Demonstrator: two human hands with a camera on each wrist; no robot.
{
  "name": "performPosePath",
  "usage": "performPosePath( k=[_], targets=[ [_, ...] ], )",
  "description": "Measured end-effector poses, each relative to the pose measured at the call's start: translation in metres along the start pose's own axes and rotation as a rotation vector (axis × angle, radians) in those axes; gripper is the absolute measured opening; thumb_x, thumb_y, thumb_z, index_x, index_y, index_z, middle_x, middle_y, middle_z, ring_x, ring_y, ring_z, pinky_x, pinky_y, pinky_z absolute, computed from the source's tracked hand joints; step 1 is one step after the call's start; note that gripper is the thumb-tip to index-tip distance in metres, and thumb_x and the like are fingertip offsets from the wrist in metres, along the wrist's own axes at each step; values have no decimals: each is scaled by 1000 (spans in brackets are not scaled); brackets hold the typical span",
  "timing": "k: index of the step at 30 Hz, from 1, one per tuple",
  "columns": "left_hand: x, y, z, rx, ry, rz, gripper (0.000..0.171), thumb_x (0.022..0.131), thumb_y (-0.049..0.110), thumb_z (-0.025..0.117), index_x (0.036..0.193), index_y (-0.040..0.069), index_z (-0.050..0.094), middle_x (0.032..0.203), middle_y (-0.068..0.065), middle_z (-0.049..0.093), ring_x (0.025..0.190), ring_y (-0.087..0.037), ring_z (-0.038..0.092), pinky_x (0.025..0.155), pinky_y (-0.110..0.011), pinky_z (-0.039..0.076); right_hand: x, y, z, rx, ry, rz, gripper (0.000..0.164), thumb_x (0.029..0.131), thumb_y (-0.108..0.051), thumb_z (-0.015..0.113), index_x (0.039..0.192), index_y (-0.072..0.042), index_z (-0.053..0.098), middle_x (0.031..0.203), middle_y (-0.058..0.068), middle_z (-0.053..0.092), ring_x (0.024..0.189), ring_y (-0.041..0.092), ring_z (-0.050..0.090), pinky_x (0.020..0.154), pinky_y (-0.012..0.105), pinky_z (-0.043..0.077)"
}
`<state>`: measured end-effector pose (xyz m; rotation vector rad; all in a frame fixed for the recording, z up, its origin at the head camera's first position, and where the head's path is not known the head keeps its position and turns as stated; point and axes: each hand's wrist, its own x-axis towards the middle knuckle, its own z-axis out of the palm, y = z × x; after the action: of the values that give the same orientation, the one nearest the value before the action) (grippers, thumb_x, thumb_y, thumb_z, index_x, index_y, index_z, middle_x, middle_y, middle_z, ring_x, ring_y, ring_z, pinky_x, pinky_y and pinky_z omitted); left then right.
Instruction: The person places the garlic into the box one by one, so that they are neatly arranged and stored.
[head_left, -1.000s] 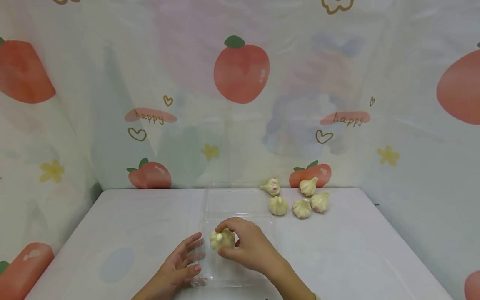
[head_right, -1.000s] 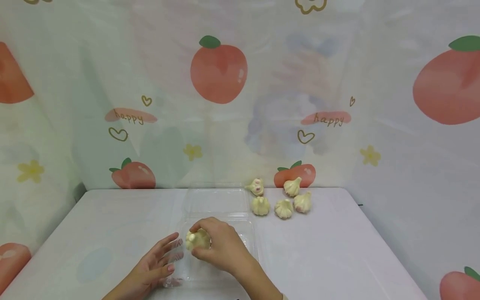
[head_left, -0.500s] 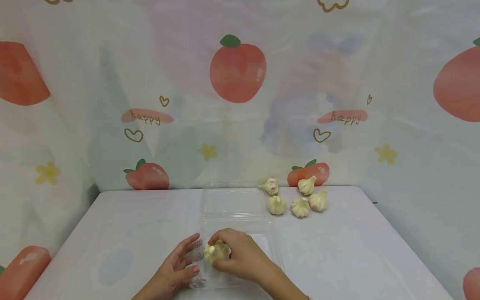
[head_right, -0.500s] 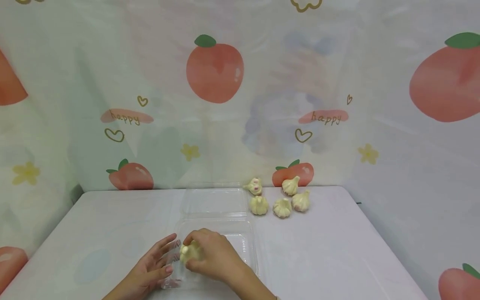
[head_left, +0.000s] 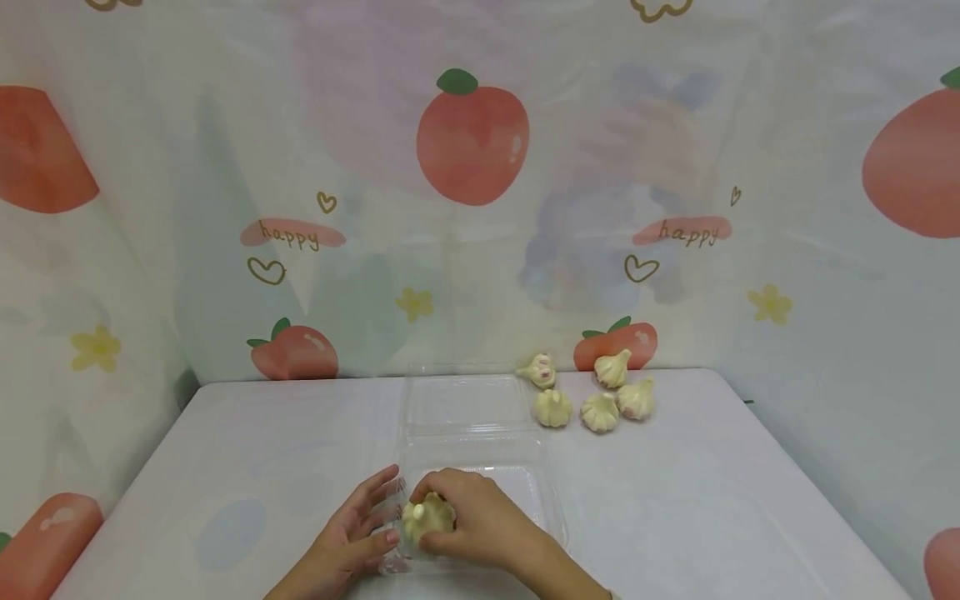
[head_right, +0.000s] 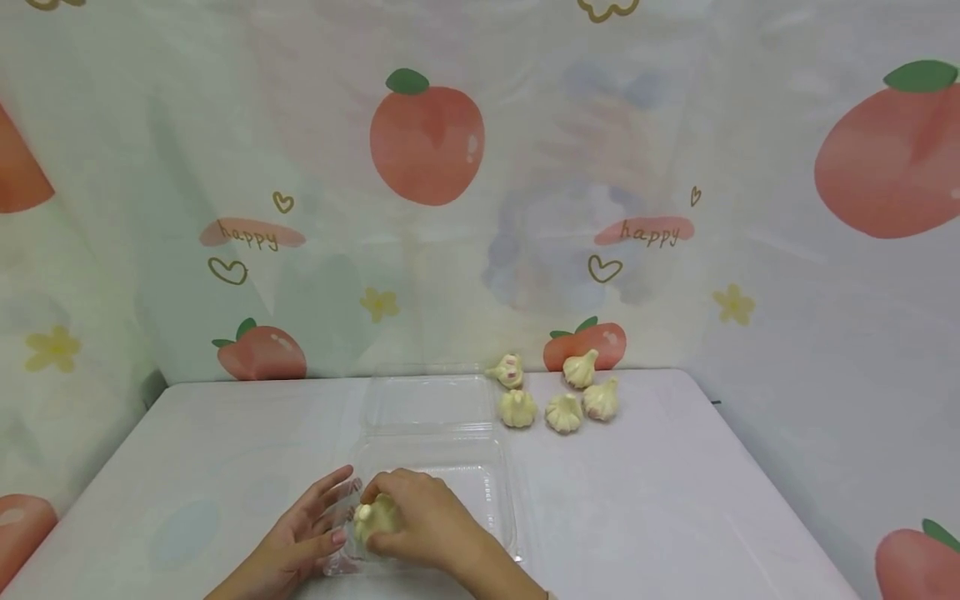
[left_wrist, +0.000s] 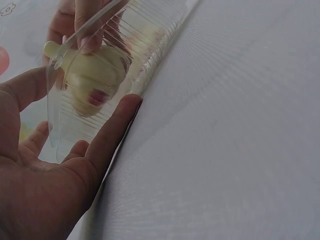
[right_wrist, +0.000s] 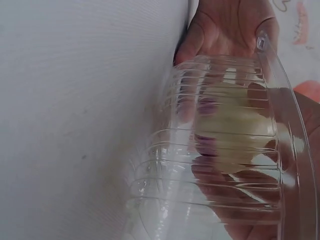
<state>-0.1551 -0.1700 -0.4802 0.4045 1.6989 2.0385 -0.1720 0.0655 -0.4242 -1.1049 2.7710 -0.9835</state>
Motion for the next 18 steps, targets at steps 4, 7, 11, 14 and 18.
performPosePath(
  k=[4, 7, 11, 14, 18],
  targets=[
    [0, 0, 0, -5, 2, 6, 74, 102, 10, 55, 160, 18, 10, 164, -22, 3, 141, -33, 33, 93, -49, 51, 1, 0, 0, 23, -30, 11, 36, 76, -27, 84, 107, -27, 66, 102, -18, 66, 89, -3, 56, 76, 20, 48],
    [1, 0, 0, -9, 1, 5, 74, 102, 9, 55, 160, 18, 10, 164, -22, 3, 142, -33, 33, 93, -49, 51, 2, 0, 0, 42, -63, 36, 36, 76, -28, 84, 107, -26, 66, 101, -18, 66, 88, -3, 56, 73, 19, 47],
    [1, 0, 0, -11, -4, 5, 73, 102, 10, 54, 160, 18, 10, 164, -21, 2, 143, -35, 30, 93, -50, 51, 1, 0, -1, 54, -98, 59, 36, 77, -32, 84, 108, -27, 66, 103, -18, 66, 91, -3, 57, 72, 18, 47],
    [1, 0, 0, -12, -3, 5, 73, 103, 10, 53, 160, 18, 10, 164, -21, 2, 144, -37, 28, 93, -50, 51, 1, 1, -1, 54, -109, 56, 35, 79, -35, 83, 109, -27, 66, 102, -19, 65, 91, -3, 57, 71, 18, 47],
    [1, 1, 1, -9, 5, -4, 72, 103, 11, 53, 160, 18, 10, 164, -21, 2, 144, -39, 26, 93, -49, 51, 1, 3, 0, 44, -123, 45, 33, 82, -38, 80, 110, -27, 65, 100, -19, 64, 88, -4, 56, 71, 18, 46]
  ],
)
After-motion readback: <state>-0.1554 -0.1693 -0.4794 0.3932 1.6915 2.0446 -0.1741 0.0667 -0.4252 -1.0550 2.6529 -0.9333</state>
